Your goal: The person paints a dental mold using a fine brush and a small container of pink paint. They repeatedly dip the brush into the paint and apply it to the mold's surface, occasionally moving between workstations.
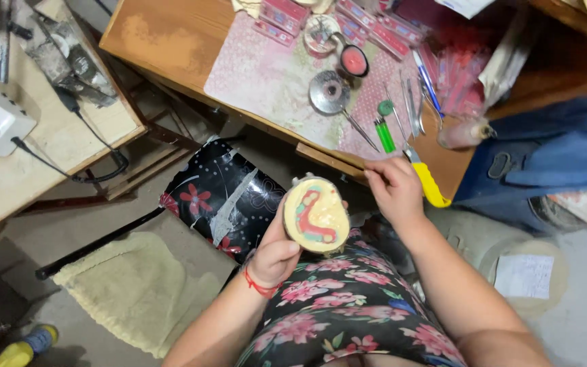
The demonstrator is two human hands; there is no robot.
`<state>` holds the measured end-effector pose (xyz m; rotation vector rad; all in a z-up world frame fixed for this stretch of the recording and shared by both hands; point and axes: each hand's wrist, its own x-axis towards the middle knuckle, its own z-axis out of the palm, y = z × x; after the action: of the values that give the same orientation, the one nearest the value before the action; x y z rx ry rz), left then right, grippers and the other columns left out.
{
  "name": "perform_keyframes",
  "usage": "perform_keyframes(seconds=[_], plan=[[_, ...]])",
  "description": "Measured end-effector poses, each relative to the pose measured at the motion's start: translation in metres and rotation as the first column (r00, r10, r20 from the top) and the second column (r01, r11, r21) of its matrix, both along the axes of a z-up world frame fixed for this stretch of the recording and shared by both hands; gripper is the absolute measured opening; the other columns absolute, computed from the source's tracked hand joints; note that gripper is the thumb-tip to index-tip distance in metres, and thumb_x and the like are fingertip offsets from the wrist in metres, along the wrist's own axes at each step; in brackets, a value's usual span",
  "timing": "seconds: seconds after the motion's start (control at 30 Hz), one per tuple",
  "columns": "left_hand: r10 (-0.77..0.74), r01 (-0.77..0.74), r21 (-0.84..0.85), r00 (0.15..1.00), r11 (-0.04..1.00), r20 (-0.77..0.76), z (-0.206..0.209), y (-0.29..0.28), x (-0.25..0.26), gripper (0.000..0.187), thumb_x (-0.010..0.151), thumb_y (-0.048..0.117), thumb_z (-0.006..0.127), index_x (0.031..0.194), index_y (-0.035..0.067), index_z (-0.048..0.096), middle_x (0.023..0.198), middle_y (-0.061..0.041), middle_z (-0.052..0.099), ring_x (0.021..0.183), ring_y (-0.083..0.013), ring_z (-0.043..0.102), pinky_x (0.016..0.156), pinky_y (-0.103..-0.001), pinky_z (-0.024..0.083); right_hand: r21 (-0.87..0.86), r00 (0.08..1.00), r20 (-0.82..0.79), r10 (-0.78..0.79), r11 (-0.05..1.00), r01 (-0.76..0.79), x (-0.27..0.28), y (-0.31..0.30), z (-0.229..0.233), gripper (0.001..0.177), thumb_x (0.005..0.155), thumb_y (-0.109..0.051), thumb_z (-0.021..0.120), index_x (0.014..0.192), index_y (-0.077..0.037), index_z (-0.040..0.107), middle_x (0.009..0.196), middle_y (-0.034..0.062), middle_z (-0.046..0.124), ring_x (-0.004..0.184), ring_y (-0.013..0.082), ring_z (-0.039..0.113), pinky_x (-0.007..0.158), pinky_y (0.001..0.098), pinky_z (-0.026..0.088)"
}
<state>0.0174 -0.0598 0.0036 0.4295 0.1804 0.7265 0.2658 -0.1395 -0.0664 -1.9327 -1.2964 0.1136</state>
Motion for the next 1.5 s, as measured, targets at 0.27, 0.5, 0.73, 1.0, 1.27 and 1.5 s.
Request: perform_keyframes(seconds=[0.27, 0.5, 0.73, 1.0, 1.27, 1.5], plan=[[-0.436, 0.429, 0.135, 0.899, 0.893, 0.028, -0.011, -0.005, -0.002, 0.101, 0.069, 0.023, 0.064, 0.158, -0.004, 0.024, 0.140, -0.033, 0.053, 0.124, -0.0358, 0.058, 0.091, -0.040, 0.060, 0.007, 0.932, -0.237, -0.274, 0.959, 0.284, -0.068, -0.118, 0.069, 0.014, 0.094, -0.014, 0.076, 0.106, -0.014, 0.083, 0.085, 0.0040, 0.075, 0.076, 0.0214, 0.070, 0.071, 0.0328, 0.057], [-0.866, 0.858, 0.122, 0.499, 0.499, 0.039, 0.021, -0.055, -0.005, 0.099, 0.072, 0.024, 0.061, 0.159, -0.003, 0.023, 0.130, -0.036, 0.059, 0.101, -0.0355, 0.069, 0.067, -0.037, 0.066, 0.128, 0.522, -0.814, -0.256, 0.797, 0.590, -0.191, -0.232, 0.088, 0.033, 0.106, -0.019, 0.055, 0.122, 0.006, 0.070, 0.085, 0.0129, 0.076, 0.072, 0.0135, 0.068, 0.066, 0.0286, 0.058], [-0.968, 0.889, 0.398, -0.162, -0.227, -0.190, 0.068, -0.172, 0.001, 0.097, 0.072, 0.033, 0.054, 0.159, -0.007, 0.038, 0.144, -0.028, 0.057, 0.127, -0.0308, 0.052, 0.099, -0.039, 0.052, 0.111, 0.248, -0.954, -0.171, 0.565, 0.817, -0.306, -0.334, 0.167, 0.053, 0.102, -0.033, 0.043, 0.124, 0.010, 0.065, 0.096, 0.0171, 0.075, 0.060, 0.0174, 0.074, 0.037, 0.0269, 0.059], [-0.707, 0.547, 0.460, -0.625, -0.699, -0.332, 0.067, -0.369, -0.053, 0.082, 0.087, 0.035, 0.053, 0.156, -0.006, 0.038, 0.149, -0.029, 0.050, 0.132, -0.0352, 0.048, 0.104, -0.047, 0.047, 0.056, 0.080, -0.992, -0.093, 0.241, 0.969, -0.498, -0.489, 0.138, 0.038, 0.104, -0.026, 0.055, 0.113, 0.011, 0.061, 0.068, 0.0311, 0.071, 0.052, 0.0366, 0.075, 0.040, 0.0441, 0.061], [-0.496, 0.371, 0.341, -0.747, -0.864, -0.443, 0.043, -0.565, -0.176, 0.080, 0.091, 0.043, 0.050, 0.159, 0.002, 0.038, 0.137, -0.025, 0.053, 0.092, -0.0284, 0.061, 0.055, -0.026, 0.053, -0.005, -0.010, -0.996, -0.087, -0.059, 0.998, -0.659, -0.617, 0.114, 0.039, 0.101, -0.018, 0.059, 0.115, 0.018, 0.060, 0.076, 0.0322, 0.074, 0.056, 0.0462, 0.077, 0.045, 0.0551, 0.063], [-0.581, 0.606, 0.070, -0.714, -0.792, -0.390, -0.010, -0.648, -0.238, 0.088, 0.094, 0.049, 0.049, 0.163, 0.004, 0.020, 0.112, -0.027, 0.071, 0.073, -0.0261, 0.076, 0.053, -0.028, 0.063, -0.078, -0.141, -0.956, -0.259, -0.239, 0.968, -0.704, -0.735, 0.082, 0.051, 0.100, -0.027, 0.060, 0.122, 0.019, 0.058, 0.074, 0.0281, 0.070, 0.057, 0.0380, 0.076, 0.050, 0.0471, 0.067]])
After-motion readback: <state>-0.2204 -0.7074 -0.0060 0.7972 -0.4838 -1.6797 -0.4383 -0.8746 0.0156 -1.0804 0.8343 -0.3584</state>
